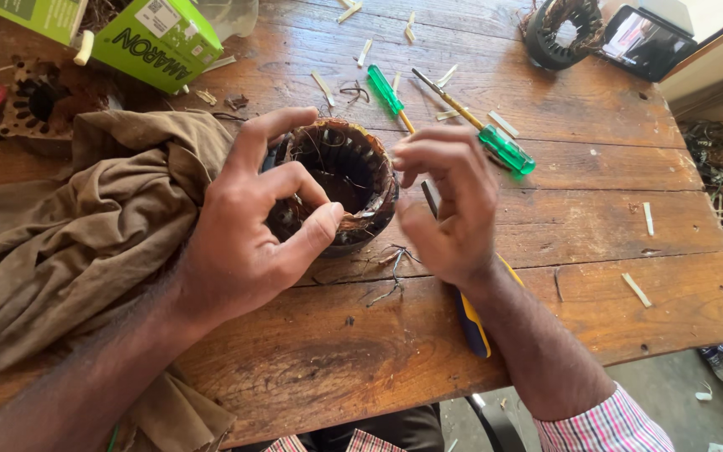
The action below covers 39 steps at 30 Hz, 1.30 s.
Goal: The person removes burnt copper wire windings from an electric motor stator on a wooden workbench. They use pliers to grip and pull out old wire, then work the remaining coils loose by hand and turn the stator to extract more wire.
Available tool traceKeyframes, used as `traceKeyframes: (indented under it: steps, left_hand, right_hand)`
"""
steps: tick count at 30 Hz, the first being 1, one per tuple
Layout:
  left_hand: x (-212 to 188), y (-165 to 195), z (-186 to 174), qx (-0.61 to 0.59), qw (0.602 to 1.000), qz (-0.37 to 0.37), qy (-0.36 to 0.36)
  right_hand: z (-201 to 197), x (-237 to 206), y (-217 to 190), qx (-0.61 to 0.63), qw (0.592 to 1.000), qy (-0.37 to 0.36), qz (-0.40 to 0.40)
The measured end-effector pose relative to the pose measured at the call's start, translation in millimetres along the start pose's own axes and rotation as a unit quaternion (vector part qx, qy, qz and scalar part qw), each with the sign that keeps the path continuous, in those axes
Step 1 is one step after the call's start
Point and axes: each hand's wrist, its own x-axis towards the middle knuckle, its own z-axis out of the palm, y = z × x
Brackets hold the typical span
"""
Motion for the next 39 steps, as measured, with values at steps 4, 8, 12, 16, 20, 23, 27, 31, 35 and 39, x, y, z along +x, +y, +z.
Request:
traceKeyframes:
  steps: [4, 8, 12, 16, 20, 23, 27, 31, 35, 39]
  left_hand:
    - [-1.2, -0.8, -0.7, 0.010, 1.000, 0.005, 0.015]
    - [-2.4, 1.5, 1.5, 0.070, 0.996, 0.034, 0.033]
    - [-4.2, 7.1, 4.7, 0.219, 0.972, 0.070, 0.047]
    - [-6.5, 16.9, 17.4, 0.258, 0.965, 0.049, 0.019]
    - [-9.8, 24.8, 25.7, 0.244, 0.969, 0.019, 0.019]
    - [-12.0, 27.0, 29.4, 0.243, 0.969, 0.022, 0.023]
    - [-12.8, 27.4, 29.5, 0.254, 0.967, 0.015, 0.016]
    - [-12.2, 30.6, 30.6, 0.255, 0.966, 0.019, 0.019]
    - [-12.8, 30.1, 29.7, 0.248, 0.968, 0.018, 0.026]
    - [-15.3, 26.0, 27.6, 0.241, 0.970, 0.016, 0.014]
  right_hand:
    - [-2.2, -1.5, 6.7, 0.070, 0.990, 0.068, 0.101]
    - [-1.2, -1.7, 9.2, -0.006, 0.988, 0.071, 0.140]
    - [-0.8, 0.1, 11.0, -0.088, 0.983, 0.063, 0.149]
    - [-4.2, -2.4, 9.0, -0.105, 0.977, 0.052, 0.176]
    - [-6.0, -4.1, 6.5, -0.098, 0.978, 0.037, 0.178]
    - [-6.1, -4.0, 4.5, -0.121, 0.978, 0.024, 0.167]
    - [-6.3, -3.6, 3.4, -0.133, 0.979, 0.004, 0.154]
    - [-6.3, -4.9, 3.1, -0.136, 0.979, 0.003, 0.150]
    - [-6.0, -5.2, 3.8, -0.136, 0.980, 0.007, 0.144]
    - [-5.4, -6.2, 4.4, -0.141, 0.981, 0.011, 0.132]
